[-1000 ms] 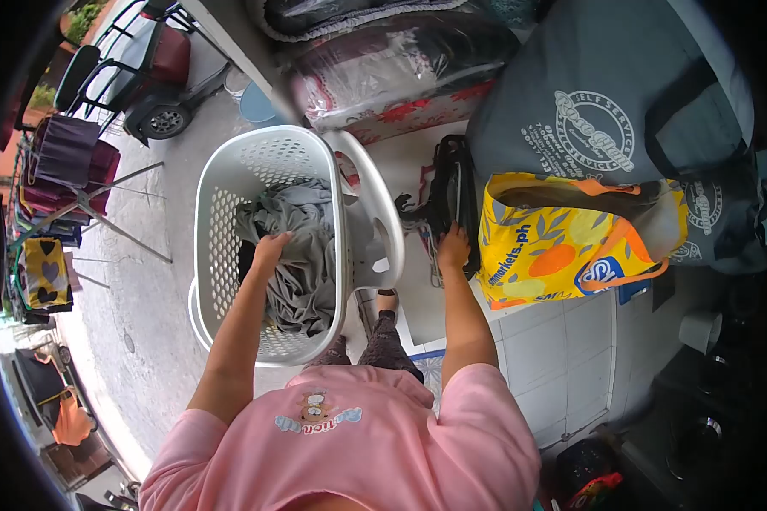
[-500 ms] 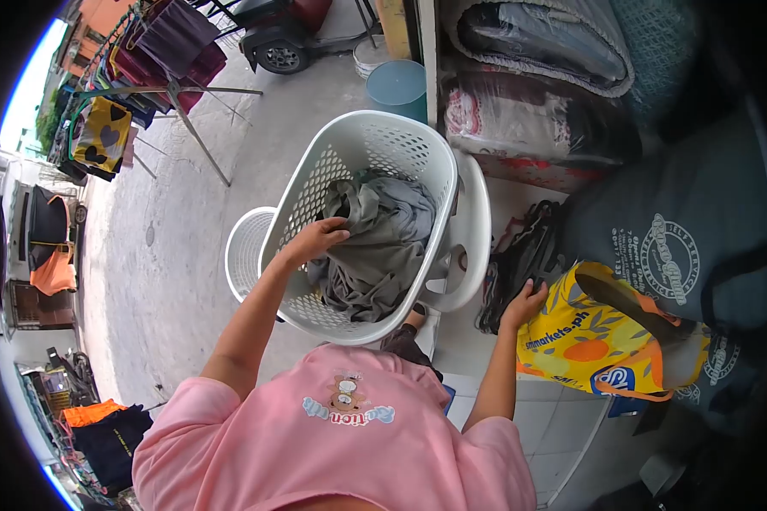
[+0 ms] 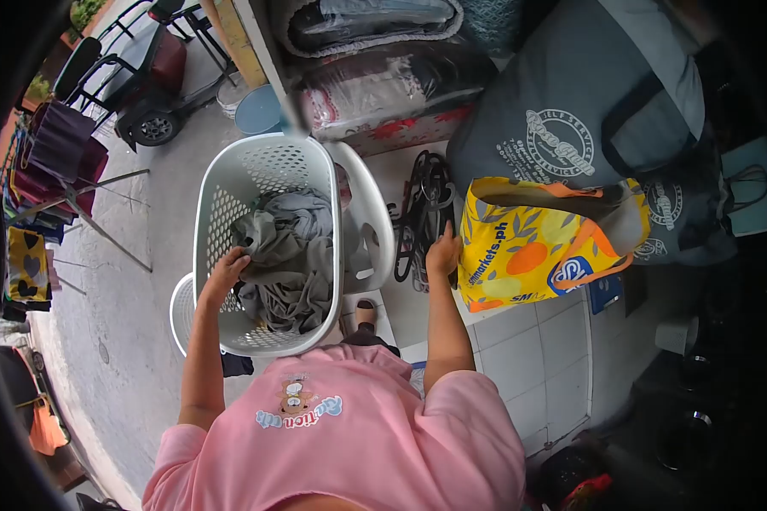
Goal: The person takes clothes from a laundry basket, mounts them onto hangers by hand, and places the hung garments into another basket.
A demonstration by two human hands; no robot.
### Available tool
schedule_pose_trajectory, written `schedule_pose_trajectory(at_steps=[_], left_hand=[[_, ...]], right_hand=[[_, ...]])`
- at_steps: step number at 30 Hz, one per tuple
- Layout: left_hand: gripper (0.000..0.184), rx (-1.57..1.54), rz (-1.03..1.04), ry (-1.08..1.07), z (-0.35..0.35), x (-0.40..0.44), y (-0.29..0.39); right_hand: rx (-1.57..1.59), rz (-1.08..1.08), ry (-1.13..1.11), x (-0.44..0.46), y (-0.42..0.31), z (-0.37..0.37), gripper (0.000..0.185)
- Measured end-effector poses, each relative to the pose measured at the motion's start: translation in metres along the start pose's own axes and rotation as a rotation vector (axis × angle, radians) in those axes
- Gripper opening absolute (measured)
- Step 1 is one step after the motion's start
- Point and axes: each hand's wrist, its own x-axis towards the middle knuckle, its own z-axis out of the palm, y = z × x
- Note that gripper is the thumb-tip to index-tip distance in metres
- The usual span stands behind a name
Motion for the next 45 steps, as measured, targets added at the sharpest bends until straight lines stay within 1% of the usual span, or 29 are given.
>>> schedule_pose_trajectory(at_steps=[1,2,4,6,7,9,11,13,15,16,17,19,21,23,25,27,28,29,31,32,33,35,36,37,39,40,41,43,45], left_hand=[[0.022,0.003,0.018,-0.016,0.005,-0.002,-0.001],[0.021,-0.018,0.037,0.007,0.008,-0.005,-0.004],[0.021,-0.039,0.062,0.024,0.01,-0.007,-0.014],[0.021,0.147,0.08,0.076,0.011,-0.002,-0.022],[0.021,0.147,0.085,0.07,0.013,0.001,-0.026],[0.022,0.035,0.07,0.067,0.015,-0.001,-0.026],[0.023,0.006,0.112,0.087,0.023,0.002,-0.03],[0.025,-0.02,0.16,0.108,0.029,0.007,-0.03],[0.03,0.516,0.328,0.35,0.041,-0.001,-0.012],[0.039,0.563,0.465,0.387,0.046,-0.001,-0.003],[0.039,0.566,0.46,0.389,0.054,0.001,0.008],[0.045,0.525,0.634,0.427,0.073,0.007,0.035],[0.047,0.317,0.746,0.257,0.095,0.012,0.061],[0.047,0.211,0.738,0.073,0.118,0.007,0.095],[0.052,0.106,0.665,-0.106,0.143,0.005,0.12],[0.062,0.107,0.734,-0.134,0.168,0.005,0.142],[0.067,0.054,0.765,-0.081,0.185,0.01,0.143],[0.072,0.002,0.798,-0.029,0.201,0.018,0.142],[0.075,-0.237,0.631,-0.237,0.212,0.026,0.151],[0.066,-0.294,0.65,-0.307,0.211,0.025,0.156],[0.066,-0.298,0.645,-0.288,0.206,0.018,0.163],[0.046,-0.609,0.452,-0.461,0.196,-0.002,0.173],[0.034,-0.675,0.478,-0.416,0.191,-0.013,0.178],[0.034,-0.681,0.468,-0.396,0.189,-0.014,0.173],[0.029,-0.566,0.633,-0.025,0.183,-0.02,0.169],[0.025,-0.653,0.618,0.052,0.179,-0.025,0.167],[0.025,-0.709,0.533,0.047,0.168,-0.032,0.166],[0.022,-0.692,0.538,0.21,0.146,-0.041,0.156],[0.018,-0.879,0.542,0.291,0.122,-0.061,0.154]], right_hand=[[0.054,0.021,0.047,0.001,-0.001,0.003,0.038],[0.109,0.075,0.027,-0.001,-0.007,-0.003,0.037],[0.168,0.082,0.085,-0.006,-0.009,-0.002,0.036],[0.199,0.092,0.099,-0.01,-0.007,-0.002,0.035],[0.236,0.087,0.106,-0.011,-0.004,0.002,0.035],[0.272,0.085,0.108,-0.011,0.002,0.01,0.035],[0.53,0.171,0.097,-0.009,0.004,0.014,0.034],[0.54,0.171,0.107,-0.011,0.006,0.012,0.034],[0.549,0.167,0.113,-0.016,-0.001,0.001,0.034],[0.569,0.116,0.108,-0.019,-0.006,-0.004,0.034],[0.589,0.063,0.1,-0.021,-0.012,-0.012,0.034],[0.608,0.031,0.074,-0.026,-0.026,-0.035,0.034],[0.626,-0.002,0.051,-0.028,-0.034,-0.056,0.034],[0.771,-0.053,0.114,-0.028,-0.041,-0.073,0.034],[0.875,-0.048,0.068,-0.037,-0.06,-0.114,0.034],[1.082,-0.144,0.009,-0.046,-0.073,-0.141,0.035],[1.114,-0.224,-0.076,-0.053,-0.082,-0.16,0.038],[1.225,-0.177,-0.16,-0.059,-0.086,-0.164,0.039],[1.207,-0.221,-0.263,-0.072,-0.1,-0.184,0.041],[1.242,-0.217,-0.337,-0.076,-0.105,-0.191,0.041],[1.268,-0.222,-0.392,-0.08,-0.11,-0.197,0.041],[1.295,-0.244,-0.427,-0.086,-0.116,-0.198,0.041],[1.3,-0.262,-0.428,-0.09,-0.118,-0.197,0.042],[1.301,-0.294,-0.425,-0.089,-0.121,-0.195,0.042],[1.289,-0.315,-0.467,-0.09,-0.131,-0.194,0.043],[1.317,-0.294,-0.497,-0.088,-0.134,-0.191,0.043],[1.344,-0.27,-0.527,-0.087,-0.137,-0.186,0.043],[1.374,-0.227,-0.521,-0.082,-0.144,-0.178,0.044],[1.296,-0.173,-0.504,-0.078,-0.149,-0.179,0.043]])
